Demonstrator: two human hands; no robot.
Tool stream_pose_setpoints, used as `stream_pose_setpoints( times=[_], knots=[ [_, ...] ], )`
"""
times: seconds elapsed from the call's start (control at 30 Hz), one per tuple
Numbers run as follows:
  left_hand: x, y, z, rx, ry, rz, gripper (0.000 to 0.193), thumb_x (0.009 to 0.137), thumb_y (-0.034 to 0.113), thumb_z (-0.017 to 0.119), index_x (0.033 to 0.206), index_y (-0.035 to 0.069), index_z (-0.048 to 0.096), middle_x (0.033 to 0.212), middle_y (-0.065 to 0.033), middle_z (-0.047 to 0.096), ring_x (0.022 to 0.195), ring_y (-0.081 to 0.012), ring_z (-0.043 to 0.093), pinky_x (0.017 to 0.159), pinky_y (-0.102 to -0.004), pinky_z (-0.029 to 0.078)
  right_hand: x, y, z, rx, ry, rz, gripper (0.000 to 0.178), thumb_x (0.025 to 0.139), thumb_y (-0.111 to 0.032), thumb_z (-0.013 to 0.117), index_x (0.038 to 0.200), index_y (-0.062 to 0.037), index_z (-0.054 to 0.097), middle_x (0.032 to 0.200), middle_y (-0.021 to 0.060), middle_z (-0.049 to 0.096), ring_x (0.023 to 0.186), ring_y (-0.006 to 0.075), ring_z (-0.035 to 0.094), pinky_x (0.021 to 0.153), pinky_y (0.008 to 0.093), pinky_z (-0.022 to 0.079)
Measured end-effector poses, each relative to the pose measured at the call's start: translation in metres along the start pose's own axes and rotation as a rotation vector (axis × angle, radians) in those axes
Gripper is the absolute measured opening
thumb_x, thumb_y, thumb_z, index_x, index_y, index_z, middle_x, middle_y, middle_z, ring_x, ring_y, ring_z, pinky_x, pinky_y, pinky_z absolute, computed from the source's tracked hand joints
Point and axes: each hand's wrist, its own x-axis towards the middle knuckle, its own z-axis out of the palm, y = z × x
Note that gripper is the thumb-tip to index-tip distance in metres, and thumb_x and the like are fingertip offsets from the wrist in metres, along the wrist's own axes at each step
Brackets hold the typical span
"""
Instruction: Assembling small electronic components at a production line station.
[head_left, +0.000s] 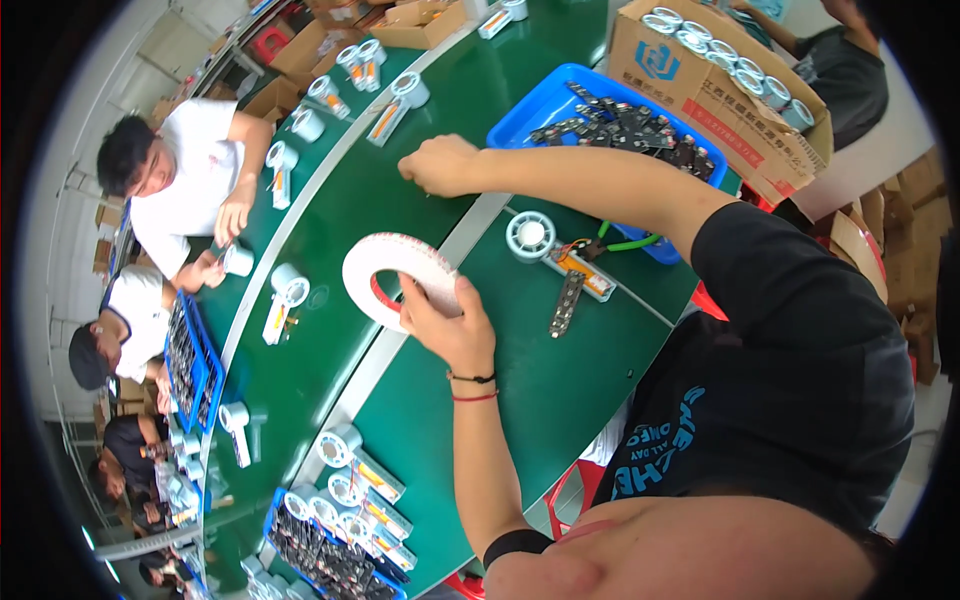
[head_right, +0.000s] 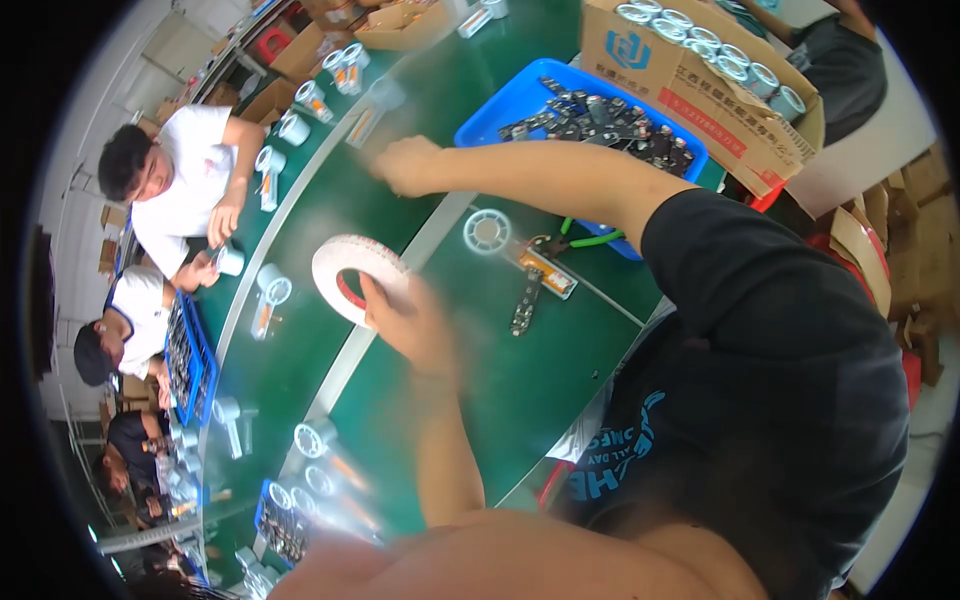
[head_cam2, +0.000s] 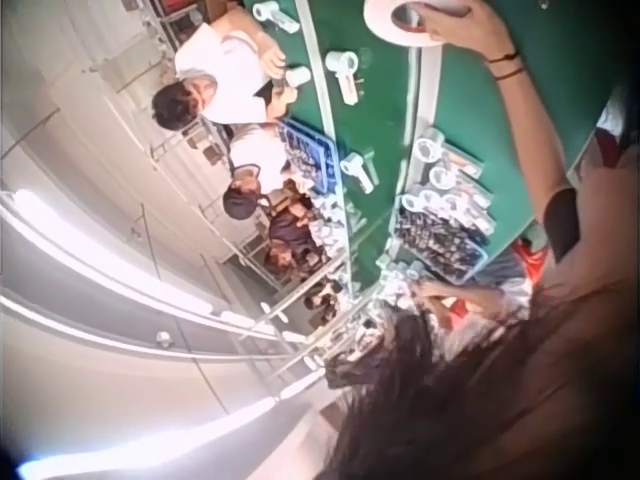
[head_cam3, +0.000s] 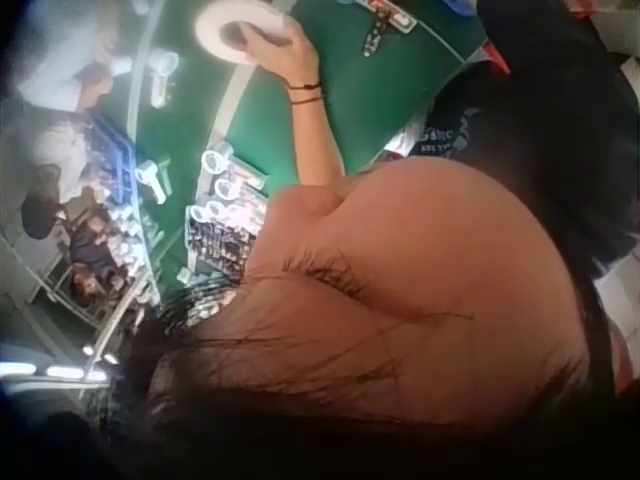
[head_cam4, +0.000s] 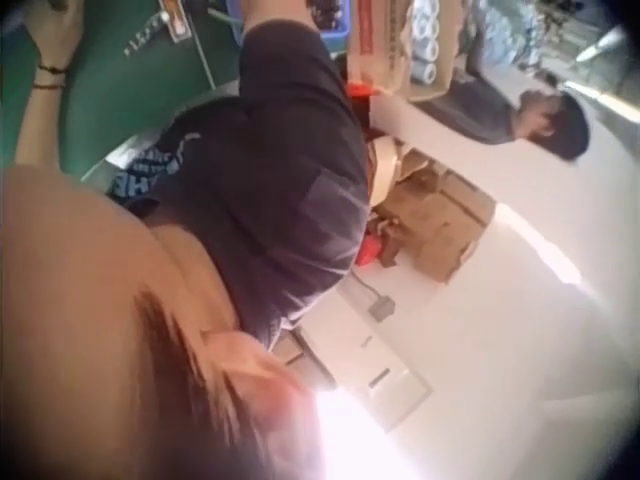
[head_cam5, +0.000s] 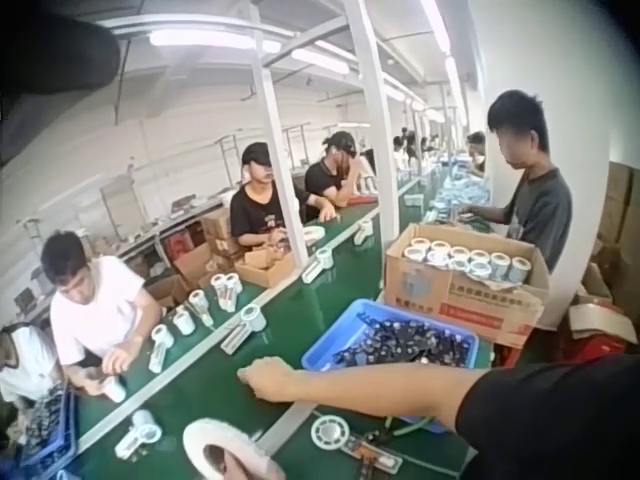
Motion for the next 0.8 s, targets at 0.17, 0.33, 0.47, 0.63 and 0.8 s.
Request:
stream_pose_setpoints(
  times=[0.17,0.33,0.47,0.63,0.8],
  knots=[
    [0.007,-0.015,0.009,0.158,0.062,0.296,0.078,0.073,0.020,0.070,0.137,-0.015,0.039,0.117,-0.0337,0.054,0.107,-0.0497,0.052,0.095,-0.0565,0.041,-0.016,-0.008,-0.005,0.131,0.317,-0.204,0.031,0.085,-0.015,0.066,0.116,-0.0128,0.071,0.113,0.0129,0.070,0.105,0.0332,0.067,0.090,0.0431,0.054],
    [0.001,-0.011,-0.015,0.095,0.117,0.159,0.076,0.082,0.023,0.069,0.141,-0.013,0.038,0.115,-0.0255,0.057,0.112,-0.0405,0.051,0.107,-0.0514,0.031,-0.099,-0.063,-0.066,0.454,0.269,-0.665,0.030,0.084,0.005,0.065,0.113,-0.0040,0.066,0.114,0.0093,0.065,0.088,0.0193,0.066,0.071,0.0271,0.053],
    [0.003,-0.011,-0.016,0.032,0.020,0.112,0.070,0.088,0.024,0.068,0.142,-0.011,0.040,0.120,-0.0219,0.058,0.117,-0.0341,0.050,0.110,-0.0488,0.026,-0.125,-0.081,-0.052,0.235,0.291,-0.699,0.033,0.082,0.006,0.065,0.113,-0.0042,0.067,0.114,0.0102,0.064,0.089,0.0212,0.066,0.069,0.0285,0.054],
    [0.004,-0.010,-0.010,-0.022,0.116,0.176,0.068,0.088,0.025,0.067,0.141,-0.010,0.042,0.112,-0.0176,0.061,0.109,-0.0320,0.055,0.108,-0.0489,0.026,-0.134,-0.090,-0.049,0.219,0.434,-0.675,0.026,0.081,0.003,0.067,0.106,-0.0062,0.067,0.108,0.0073,0.064,0.086,0.0244,0.067,0.069,0.0319,0.056],
    [0.003,-0.012,-0.012,-0.027,0.110,0.220,0.067,0.088,0.024,0.066,0.141,-0.010,0.042,0.111,-0.0162,0.062,0.105,-0.0318,0.056,0.104,-0.0484,0.029,-0.135,-0.095,-0.056,0.410,0.293,-0.625,0.018,0.081,0.001,0.070,0.095,-0.0044,0.063,0.104,0.0064,0.064,0.082,0.0217,0.065,0.064,0.0300,0.053]
  ],
)
